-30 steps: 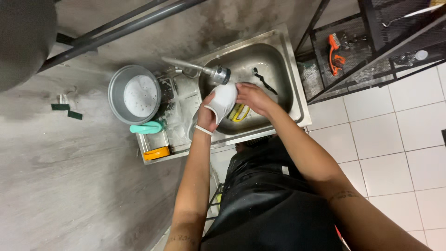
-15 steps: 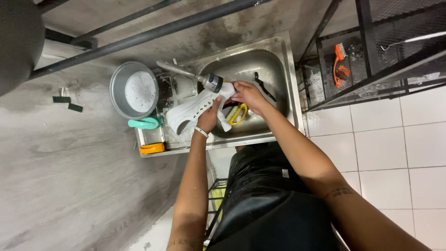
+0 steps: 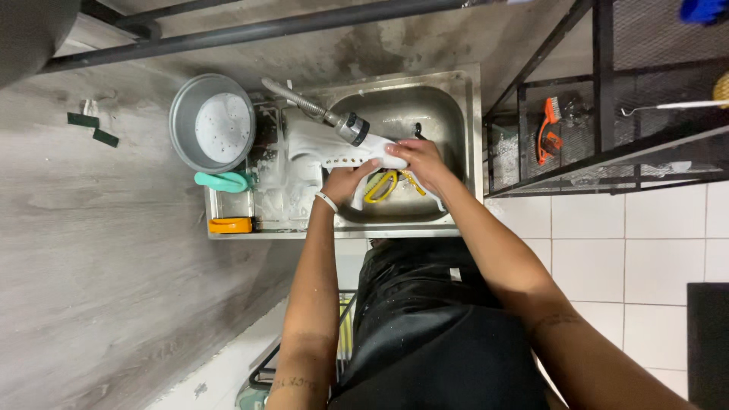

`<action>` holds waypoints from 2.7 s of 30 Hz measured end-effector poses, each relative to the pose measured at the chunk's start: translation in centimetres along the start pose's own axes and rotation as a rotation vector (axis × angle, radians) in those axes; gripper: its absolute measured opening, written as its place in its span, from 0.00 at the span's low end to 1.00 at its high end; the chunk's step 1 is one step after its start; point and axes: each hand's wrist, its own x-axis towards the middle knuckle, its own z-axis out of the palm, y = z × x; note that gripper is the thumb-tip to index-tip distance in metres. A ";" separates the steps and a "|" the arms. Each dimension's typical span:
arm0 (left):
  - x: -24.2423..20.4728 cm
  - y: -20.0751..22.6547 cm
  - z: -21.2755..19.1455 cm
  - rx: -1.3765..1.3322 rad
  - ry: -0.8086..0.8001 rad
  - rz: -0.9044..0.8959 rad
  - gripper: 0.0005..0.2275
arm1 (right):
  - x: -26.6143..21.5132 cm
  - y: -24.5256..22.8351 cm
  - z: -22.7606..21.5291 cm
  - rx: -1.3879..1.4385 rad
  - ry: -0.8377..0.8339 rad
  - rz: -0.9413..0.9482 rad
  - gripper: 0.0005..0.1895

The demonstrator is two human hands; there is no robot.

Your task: The person cleans white shoes at a sink by scrubbing them with brushes and a yellow sponge, and rinsing them under a faucet.

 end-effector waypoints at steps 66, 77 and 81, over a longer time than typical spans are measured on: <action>-12.3 -3.9 -7.4 -1.160 0.807 0.154 0.07 | 10.6 14.2 5.2 -1.778 -0.162 -0.363 0.12; -12.8 -8.2 -11.6 -1.213 0.818 0.238 0.10 | 11.0 18.2 2.1 -1.962 0.260 -1.002 0.11; -10.8 -11.1 -11.3 -1.262 0.766 0.335 0.19 | 12.0 18.1 1.5 -2.024 0.406 -0.962 0.09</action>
